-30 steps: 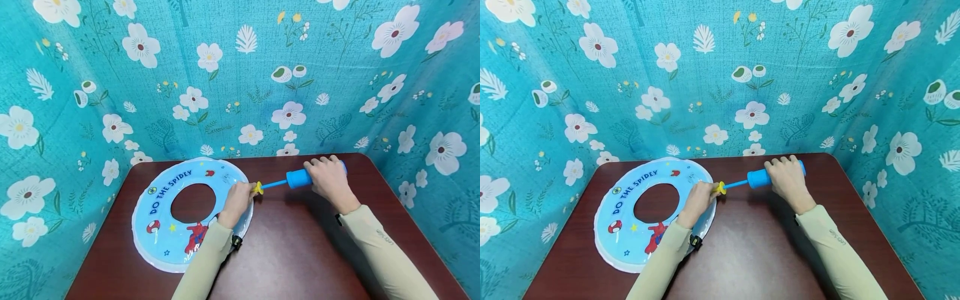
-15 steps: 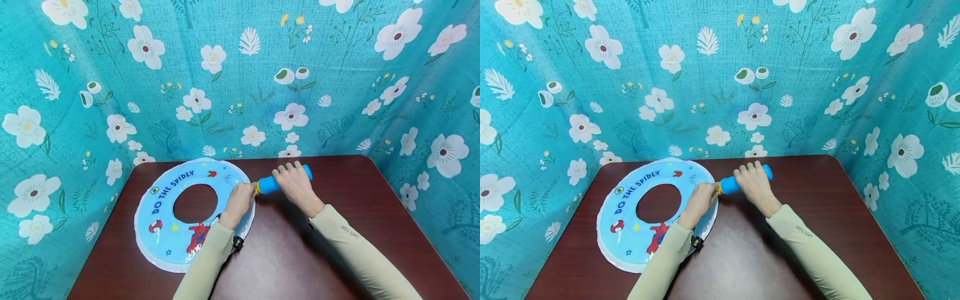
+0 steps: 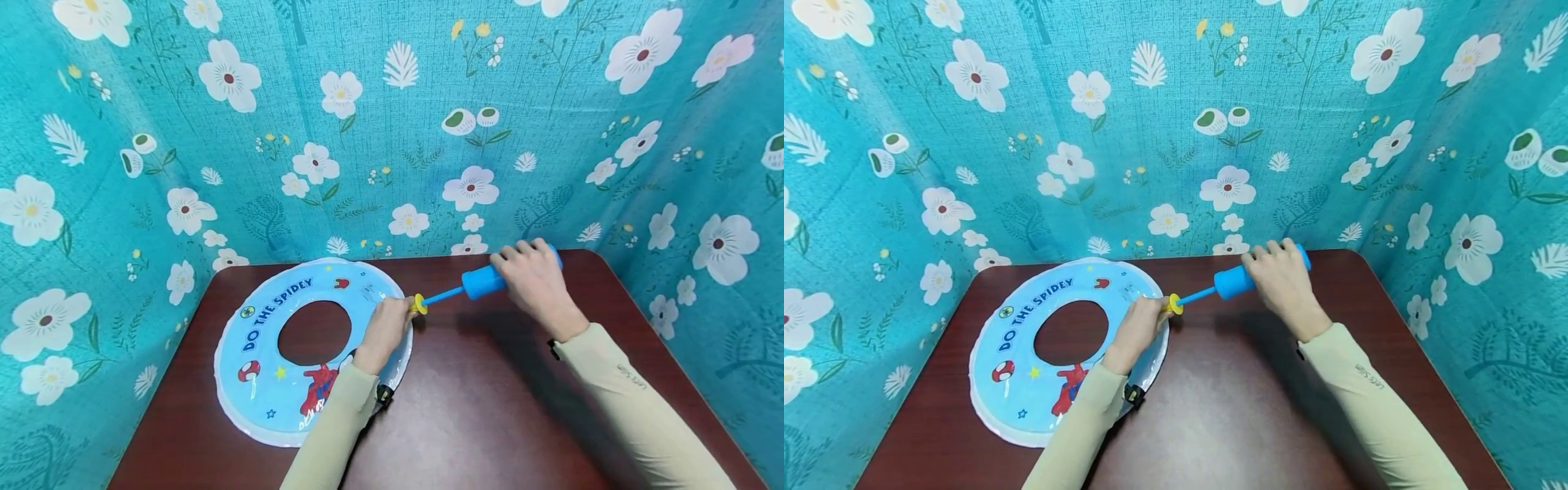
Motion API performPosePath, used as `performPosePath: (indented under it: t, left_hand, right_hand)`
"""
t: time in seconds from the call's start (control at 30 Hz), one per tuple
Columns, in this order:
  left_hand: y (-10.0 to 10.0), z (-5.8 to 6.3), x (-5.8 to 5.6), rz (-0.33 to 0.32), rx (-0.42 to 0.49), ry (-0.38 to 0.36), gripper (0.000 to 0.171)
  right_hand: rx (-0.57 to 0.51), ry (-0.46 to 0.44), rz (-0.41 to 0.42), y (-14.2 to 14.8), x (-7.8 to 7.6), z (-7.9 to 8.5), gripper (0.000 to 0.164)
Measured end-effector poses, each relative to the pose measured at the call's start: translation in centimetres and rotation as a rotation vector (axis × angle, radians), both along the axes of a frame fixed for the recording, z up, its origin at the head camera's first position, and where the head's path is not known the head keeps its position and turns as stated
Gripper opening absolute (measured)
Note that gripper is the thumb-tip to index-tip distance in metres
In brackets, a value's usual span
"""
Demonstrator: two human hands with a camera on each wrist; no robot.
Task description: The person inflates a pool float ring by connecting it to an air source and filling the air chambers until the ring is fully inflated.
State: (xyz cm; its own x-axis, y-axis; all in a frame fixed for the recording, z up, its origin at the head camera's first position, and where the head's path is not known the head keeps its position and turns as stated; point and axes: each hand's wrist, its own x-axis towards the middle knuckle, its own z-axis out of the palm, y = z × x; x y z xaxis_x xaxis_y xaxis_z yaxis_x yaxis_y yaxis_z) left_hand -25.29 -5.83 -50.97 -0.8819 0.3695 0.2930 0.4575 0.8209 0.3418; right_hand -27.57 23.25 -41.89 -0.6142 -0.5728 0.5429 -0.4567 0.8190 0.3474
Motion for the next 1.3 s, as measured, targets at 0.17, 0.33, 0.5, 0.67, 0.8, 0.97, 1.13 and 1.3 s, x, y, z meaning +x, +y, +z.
performPosePath:
  t: [0.17,0.33,0.5,0.67,0.8,0.97,1.13,1.3]
  left_hand:
    - [-0.2,0.1,-0.1,-0.007,-0.011,0.036,0.01]
    - [0.0,-0.1,-0.2,-0.014,-0.01,0.047,0.012]
    - [-0.1,-0.2,-0.2,-0.006,0.006,0.034,0.016]
    - [-0.4,-0.3,-0.2,-0.013,0.01,0.027,0.016]
    - [-0.1,-0.1,-0.1,-0.012,0.024,0.005,0.016]
    - [0.2,-0.1,-0.1,-0.015,0.028,-0.006,0.017]
    - [0.1,-0.1,0.1,0.007,0.015,0.004,0.012]
    - [-0.1,-0.1,0.1,-0.001,0.035,0.002,0.01]
  right_hand:
    - [0.007,0.017,0.001,-0.3,-0.1,0.6,0.023]
    - [0.04,-0.031,-0.027,-2.8,-0.3,-0.9,0.018]
    - [0.061,-0.047,-0.024,-5.8,-0.5,-3.2,0.019]
    - [0.068,-0.069,0.002,-7.7,-0.5,-4.5,0.018]
    - [0.067,-0.091,-0.011,-6.9,-0.3,-4.0,0.022]
    - [0.048,-0.098,-0.04,-3.5,-0.3,-2.3,0.023]
    - [0.036,-0.078,-0.033,0.0,-0.2,-0.1,0.034]
    - [0.024,-0.035,-0.029,2.3,0.0,1.8,0.046]
